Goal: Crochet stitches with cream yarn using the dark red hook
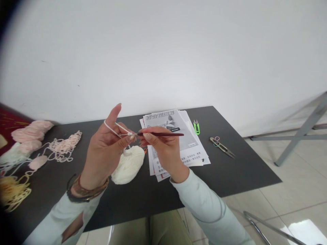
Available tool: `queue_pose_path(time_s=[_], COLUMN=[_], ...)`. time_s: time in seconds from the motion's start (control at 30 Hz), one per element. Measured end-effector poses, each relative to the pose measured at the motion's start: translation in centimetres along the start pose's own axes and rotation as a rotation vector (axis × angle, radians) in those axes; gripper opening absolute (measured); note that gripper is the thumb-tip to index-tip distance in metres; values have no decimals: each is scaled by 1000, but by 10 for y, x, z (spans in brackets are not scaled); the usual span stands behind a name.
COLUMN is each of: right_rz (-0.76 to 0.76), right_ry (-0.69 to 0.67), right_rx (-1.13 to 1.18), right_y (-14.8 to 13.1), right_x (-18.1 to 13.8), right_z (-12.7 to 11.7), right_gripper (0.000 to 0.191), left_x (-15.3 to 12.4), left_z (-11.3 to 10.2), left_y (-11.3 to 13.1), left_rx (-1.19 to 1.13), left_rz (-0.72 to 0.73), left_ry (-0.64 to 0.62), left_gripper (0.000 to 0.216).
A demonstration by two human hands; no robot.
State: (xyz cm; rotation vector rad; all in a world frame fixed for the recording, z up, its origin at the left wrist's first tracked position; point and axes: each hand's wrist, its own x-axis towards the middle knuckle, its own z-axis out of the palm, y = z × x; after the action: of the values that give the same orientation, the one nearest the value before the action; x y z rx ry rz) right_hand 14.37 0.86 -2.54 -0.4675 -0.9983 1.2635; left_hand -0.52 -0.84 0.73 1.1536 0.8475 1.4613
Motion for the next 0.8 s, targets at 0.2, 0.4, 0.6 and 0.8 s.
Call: queue_pose_path(time_s=[0.2, 0.4, 0.6, 0.8], right_rz=[196, 228, 193, 183], right_ry=[36, 12, 43, 87], right_rx=[149, 174, 115, 115], right_y=[-2, -1, 0, 0], right_x=[4, 3, 3, 4], right_z=[3, 4, 3, 4], right_gripper=[14, 13, 15, 17], left_x=[3, 0, 5, -2], left_z=[-7, -7, -11, -7], left_y=[4, 0, 0, 6], left_rx=[189, 335, 282, 560], left_rz=[101, 156, 101, 237], left_ry=[-61, -123, -188, -63], left_gripper=[65, 74, 74, 71])
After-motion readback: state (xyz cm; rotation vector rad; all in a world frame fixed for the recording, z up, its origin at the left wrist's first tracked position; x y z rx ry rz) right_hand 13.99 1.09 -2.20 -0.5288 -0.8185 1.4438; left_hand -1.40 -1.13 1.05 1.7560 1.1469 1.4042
